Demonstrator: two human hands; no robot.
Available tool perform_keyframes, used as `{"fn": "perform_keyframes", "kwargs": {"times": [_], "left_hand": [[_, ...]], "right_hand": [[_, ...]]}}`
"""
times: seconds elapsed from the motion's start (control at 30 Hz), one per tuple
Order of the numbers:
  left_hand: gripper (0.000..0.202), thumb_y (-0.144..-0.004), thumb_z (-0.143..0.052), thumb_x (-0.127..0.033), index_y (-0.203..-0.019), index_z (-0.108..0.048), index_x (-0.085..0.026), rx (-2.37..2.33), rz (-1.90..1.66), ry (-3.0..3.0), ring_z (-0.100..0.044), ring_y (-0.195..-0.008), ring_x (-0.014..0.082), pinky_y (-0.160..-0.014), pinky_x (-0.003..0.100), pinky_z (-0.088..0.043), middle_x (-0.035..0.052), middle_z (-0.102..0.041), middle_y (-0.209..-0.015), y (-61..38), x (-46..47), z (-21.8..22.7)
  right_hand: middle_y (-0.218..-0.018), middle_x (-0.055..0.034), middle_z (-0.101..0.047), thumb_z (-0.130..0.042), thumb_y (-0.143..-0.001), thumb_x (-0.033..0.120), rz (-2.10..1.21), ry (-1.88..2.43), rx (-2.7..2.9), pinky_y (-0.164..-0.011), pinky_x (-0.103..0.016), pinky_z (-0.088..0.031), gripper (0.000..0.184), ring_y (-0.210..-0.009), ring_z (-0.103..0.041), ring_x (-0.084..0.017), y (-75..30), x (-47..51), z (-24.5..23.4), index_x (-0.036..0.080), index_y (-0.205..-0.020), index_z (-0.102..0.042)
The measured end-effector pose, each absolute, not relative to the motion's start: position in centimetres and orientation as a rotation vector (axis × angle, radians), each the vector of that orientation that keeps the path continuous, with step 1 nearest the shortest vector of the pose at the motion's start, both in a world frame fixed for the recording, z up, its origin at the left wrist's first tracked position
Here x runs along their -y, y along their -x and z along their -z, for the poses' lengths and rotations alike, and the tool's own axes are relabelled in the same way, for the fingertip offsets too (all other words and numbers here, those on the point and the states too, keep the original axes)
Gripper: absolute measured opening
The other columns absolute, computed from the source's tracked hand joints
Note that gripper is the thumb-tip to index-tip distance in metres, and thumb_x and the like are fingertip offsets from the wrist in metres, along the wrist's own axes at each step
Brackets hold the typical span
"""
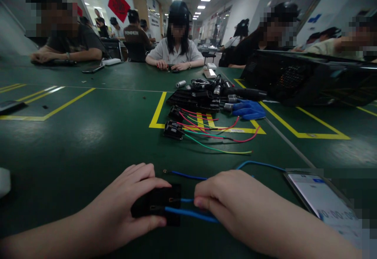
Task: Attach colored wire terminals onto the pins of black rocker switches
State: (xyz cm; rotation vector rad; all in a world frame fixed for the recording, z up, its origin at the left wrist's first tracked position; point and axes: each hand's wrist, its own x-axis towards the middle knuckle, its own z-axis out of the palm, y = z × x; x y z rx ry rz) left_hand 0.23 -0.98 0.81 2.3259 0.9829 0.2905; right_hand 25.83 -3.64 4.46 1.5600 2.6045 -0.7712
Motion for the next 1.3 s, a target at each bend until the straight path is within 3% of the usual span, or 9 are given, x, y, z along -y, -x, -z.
{"fn": "perform_keyframes", "kwargs": {"times": [0.17, 0.47, 0.8, 1.13, 1.3], "left_hand": [[0.042, -0.078, -0.086, -0.029, -0.116, -0.069, -0.024, -0.976, -0.292, -2.336, -0.056, -0.097, 0.0275, -0.082, 0.042, -0.045, 0.0047, -0.06, -0.104, -0.3, 1.0, -0.8], [0.044, -0.078, -0.087, -0.03, -0.117, -0.068, -0.026, -0.978, -0.308, -2.312, -0.056, -0.098, 0.0272, -0.082, 0.041, -0.046, 0.0044, -0.06, -0.106, -0.2, 1.0, -0.5], [0.043, -0.077, -0.087, -0.031, -0.116, -0.069, -0.026, -0.973, -0.337, -2.325, -0.056, -0.096, 0.0273, -0.081, 0.041, -0.045, 0.0042, -0.06, -0.104, -0.1, 0.9, -0.3], [0.045, -0.078, -0.087, -0.031, -0.118, -0.068, -0.026, -0.957, -0.343, -2.318, -0.056, -0.096, 0.027, -0.08, 0.04, -0.045, 0.0042, -0.06, -0.104, -0.2, 1.0, -0.2], [0.044, -0.077, -0.088, -0.029, -0.116, -0.069, -0.025, -0.969, -0.339, -2.315, -0.056, -0.097, 0.0274, -0.082, 0.041, -0.045, 0.0044, -0.059, -0.105, -0.1, 1.1, -0.3]], "right_hand": [[-0.071, 0.0023, -0.068, -0.054, -0.098, 0.03, 0.812, -1.58, -2.61, -0.06, -0.025, -0.042, 0.026, -0.063, -0.062, -0.015, -26.2, 3.5, -4.4, 0.026, -0.077, -0.068], [-0.075, 0.0047, -0.07, -0.043, -0.102, 0.029, 0.886, -1.549, -2.691, -0.06, -0.026, -0.039, 0.031, -0.066, -0.064, -0.014, -25.2, 4.1, -5.7, 0.028, -0.08, -0.065], [-0.069, 0.0028, -0.068, -0.053, -0.098, 0.032, 0.78, -1.567, -2.587, -0.057, -0.025, -0.041, 0.026, -0.062, -0.061, -0.015, -26.1, 3.6, -4.3, 0.026, -0.078, -0.069], [-0.067, 0.0046, -0.063, -0.046, -0.101, 0.031, 0.951, -1.544, -2.627, -0.057, -0.025, -0.037, 0.033, -0.06, -0.058, -0.013, -25.6, 3.7, -5.8, 0.025, -0.072, -0.059], [-0.069, 0.0039, -0.065, -0.047, -0.101, 0.029, 0.913, -1.559, -2.624, -0.059, -0.025, -0.038, 0.031, -0.062, -0.059, -0.014, -25.8, 3.7, -5.4, 0.025, -0.074, -0.062]]}}
